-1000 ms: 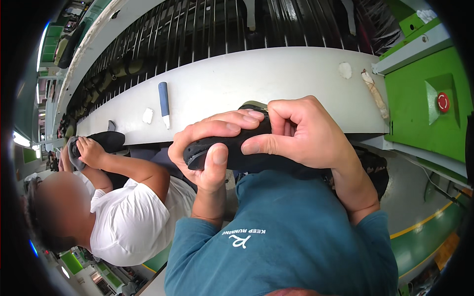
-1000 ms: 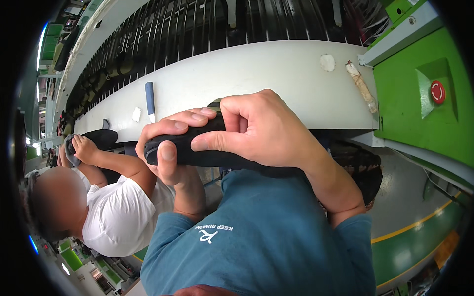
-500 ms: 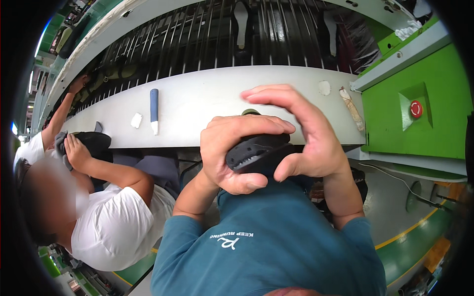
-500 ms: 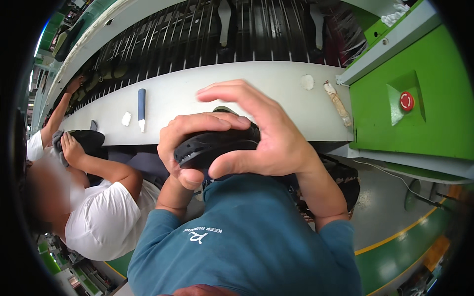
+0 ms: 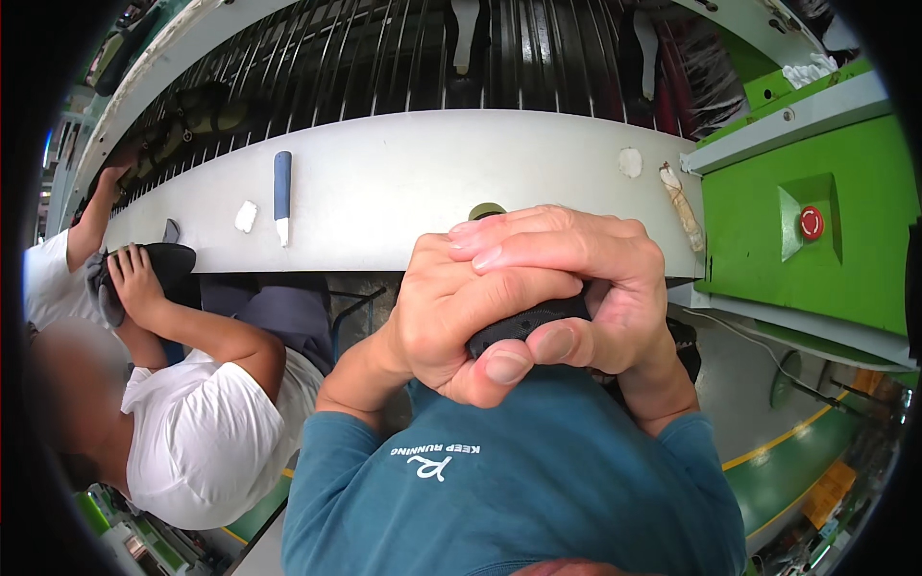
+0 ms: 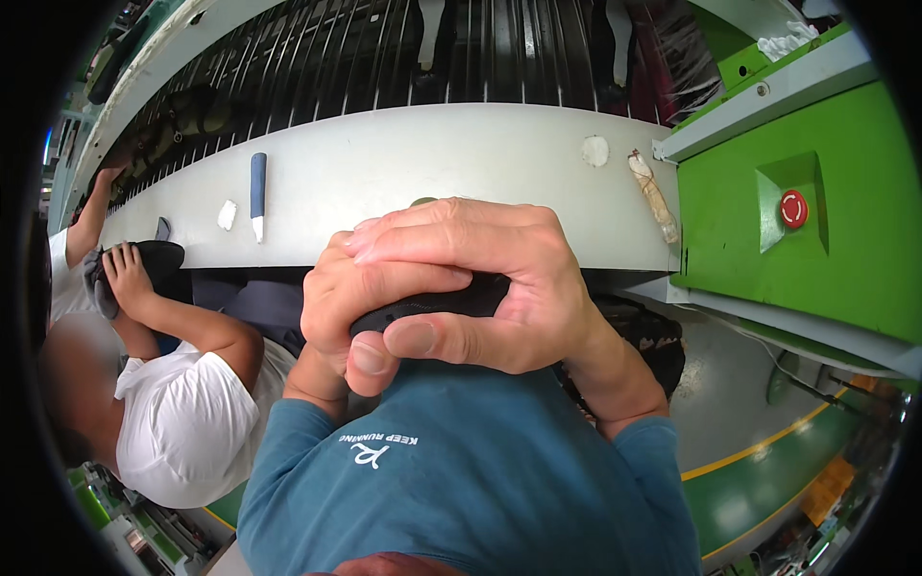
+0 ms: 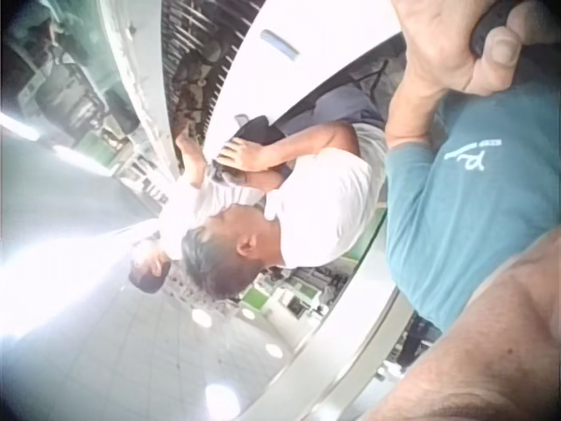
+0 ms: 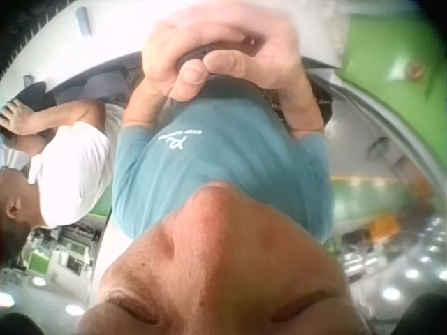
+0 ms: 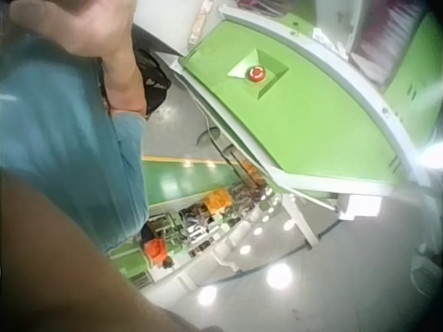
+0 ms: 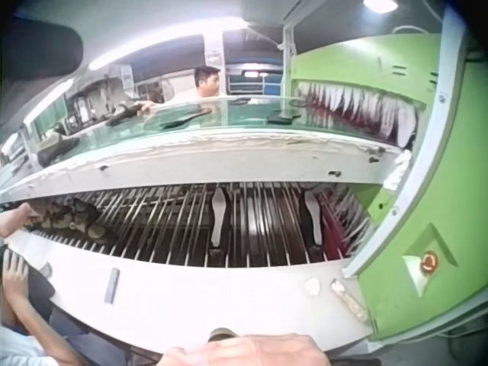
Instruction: The person assembles a black slip-on shoe by hand, inserting a gray insole and pressing the upper onto the sole. They repeatedly inspect the shoe, rotate it, and use a small tool to adjust or clean the sole area. The process is repeated for multiple shoes on a factory line.
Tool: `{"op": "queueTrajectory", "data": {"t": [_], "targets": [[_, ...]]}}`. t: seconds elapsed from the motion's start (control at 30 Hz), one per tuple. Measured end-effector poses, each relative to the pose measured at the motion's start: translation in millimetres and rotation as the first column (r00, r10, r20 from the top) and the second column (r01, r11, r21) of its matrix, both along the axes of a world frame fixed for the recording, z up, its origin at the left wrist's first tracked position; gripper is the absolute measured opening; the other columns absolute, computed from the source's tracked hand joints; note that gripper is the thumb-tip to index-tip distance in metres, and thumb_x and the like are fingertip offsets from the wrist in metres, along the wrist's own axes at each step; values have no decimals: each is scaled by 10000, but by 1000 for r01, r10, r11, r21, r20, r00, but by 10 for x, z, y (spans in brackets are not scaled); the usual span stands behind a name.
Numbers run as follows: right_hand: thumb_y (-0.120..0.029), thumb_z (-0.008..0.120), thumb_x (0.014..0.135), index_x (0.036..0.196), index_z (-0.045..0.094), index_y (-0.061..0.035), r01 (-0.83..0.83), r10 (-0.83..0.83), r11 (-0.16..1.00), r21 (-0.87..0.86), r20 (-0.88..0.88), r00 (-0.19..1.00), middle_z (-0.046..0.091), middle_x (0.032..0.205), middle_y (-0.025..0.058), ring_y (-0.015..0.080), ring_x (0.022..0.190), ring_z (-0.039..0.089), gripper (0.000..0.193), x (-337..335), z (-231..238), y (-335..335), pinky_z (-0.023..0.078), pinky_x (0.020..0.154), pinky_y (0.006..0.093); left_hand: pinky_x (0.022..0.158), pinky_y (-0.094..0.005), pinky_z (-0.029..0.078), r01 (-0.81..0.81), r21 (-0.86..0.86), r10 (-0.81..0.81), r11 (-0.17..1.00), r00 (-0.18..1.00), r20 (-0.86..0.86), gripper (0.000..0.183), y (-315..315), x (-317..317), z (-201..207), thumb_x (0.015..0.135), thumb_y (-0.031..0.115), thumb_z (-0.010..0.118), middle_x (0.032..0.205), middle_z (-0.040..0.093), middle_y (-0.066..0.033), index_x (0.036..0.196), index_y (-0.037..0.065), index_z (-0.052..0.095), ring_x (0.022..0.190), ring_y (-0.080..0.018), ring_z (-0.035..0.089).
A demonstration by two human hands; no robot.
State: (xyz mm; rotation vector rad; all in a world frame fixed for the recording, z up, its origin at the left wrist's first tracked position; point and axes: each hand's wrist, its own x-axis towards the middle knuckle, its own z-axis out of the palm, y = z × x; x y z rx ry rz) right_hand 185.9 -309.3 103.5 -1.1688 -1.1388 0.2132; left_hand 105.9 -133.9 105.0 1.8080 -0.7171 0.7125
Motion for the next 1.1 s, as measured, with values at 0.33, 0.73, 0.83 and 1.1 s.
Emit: {"op": "queueTrajectory", "data": {"t": [0.33,0.73,0.83,1.1], "targets": [[-416,1015,743,1282,745,52,50,-52,998,-36,-51,997,793,1225,225,348,1168,783,764,-16,-31,-41,617,1017,426,632,-355,597,100,-108,-101,989,995,-1,766,-26,119,-178,790,655,925,904,779,-86,1192,32,731,721,-273,770],[-617,915,836,1289,700,85,78,-99,982,-169,-118,988,768,1268,259,350,1204,752,862,-37,47,-26,591,1066,450,693,-368,611,96,-111,-102,989,994,-50,665,40,172,-196,827,545,938,934,778,-110,1220,50,731,777,-303,779],[-655,902,833,1342,673,84,17,-56,983,-182,-211,976,747,1336,251,326,1252,729,926,-11,3,-22,568,1095,438,717,-369,611,79,-125,-90,989,993,-80,674,26,157,-204,809,530,957,951,772,-112,1221,50,728,800,-305,782],[-698,850,871,1370,665,74,-6,-33,982,-187,-204,978,738,1354,251,322,1262,723,937,21,-32,-19,562,1103,440,720,-375,605,70,-122,-80,990,993,-81,651,53,150,-211,832,518,941,956,763,-117,1221,42,726,796,-306,775]]}}
